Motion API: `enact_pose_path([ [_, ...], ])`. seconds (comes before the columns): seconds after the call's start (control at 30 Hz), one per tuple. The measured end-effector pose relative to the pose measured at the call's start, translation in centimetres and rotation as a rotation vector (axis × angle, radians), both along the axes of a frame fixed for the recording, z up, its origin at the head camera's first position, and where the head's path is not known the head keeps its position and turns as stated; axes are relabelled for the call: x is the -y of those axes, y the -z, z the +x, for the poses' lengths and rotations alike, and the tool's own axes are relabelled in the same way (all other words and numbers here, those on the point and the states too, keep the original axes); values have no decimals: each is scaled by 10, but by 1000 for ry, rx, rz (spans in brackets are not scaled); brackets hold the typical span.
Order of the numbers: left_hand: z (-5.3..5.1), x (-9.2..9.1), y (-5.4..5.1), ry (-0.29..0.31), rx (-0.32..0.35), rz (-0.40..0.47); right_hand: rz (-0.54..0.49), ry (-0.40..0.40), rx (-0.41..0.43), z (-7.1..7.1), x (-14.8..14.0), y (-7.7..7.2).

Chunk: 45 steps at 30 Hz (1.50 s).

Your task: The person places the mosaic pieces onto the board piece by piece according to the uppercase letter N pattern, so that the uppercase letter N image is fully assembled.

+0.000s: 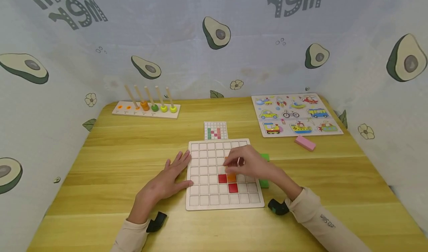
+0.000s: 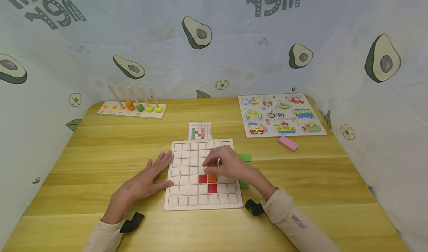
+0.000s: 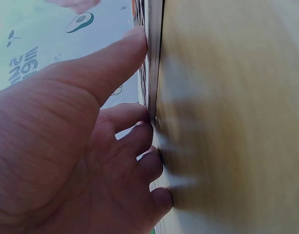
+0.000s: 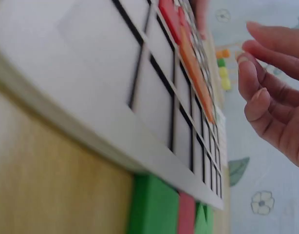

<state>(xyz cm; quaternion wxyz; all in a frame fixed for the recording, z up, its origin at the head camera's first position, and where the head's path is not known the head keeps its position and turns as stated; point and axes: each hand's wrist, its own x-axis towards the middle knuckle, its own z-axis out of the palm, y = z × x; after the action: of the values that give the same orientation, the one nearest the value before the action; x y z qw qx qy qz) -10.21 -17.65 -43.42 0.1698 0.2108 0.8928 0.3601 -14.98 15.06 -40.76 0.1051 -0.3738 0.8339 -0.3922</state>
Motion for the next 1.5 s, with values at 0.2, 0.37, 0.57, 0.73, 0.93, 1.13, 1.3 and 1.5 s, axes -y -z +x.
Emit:
enact_pose_path([
  [0.2,-1,1,0,3,-7,1,25,65,40,-2,-21,-11],
  [0.37,0,1,1,-2,0,3,53,92,50,0,-37,-7],
  [0.57,1,0,1,-3,2,2,75,100,117,1,-63,-2],
  [0.73,1,0,1,0,-4,2,66,76,137,3,-81,0],
  [0.93,1,1,0,1,-5,3,46,56,127,5,-92,3],
  [1.13,1,0,-1,1,-8,-1,45,66,136,6,-99,6],
  [1.3,1,0,-2,-2,-9,-11,49,75,143,6,-103,11],
  [1.5,1,0,-2,-2,-7,-20,60,92,158,5,-107,14],
])
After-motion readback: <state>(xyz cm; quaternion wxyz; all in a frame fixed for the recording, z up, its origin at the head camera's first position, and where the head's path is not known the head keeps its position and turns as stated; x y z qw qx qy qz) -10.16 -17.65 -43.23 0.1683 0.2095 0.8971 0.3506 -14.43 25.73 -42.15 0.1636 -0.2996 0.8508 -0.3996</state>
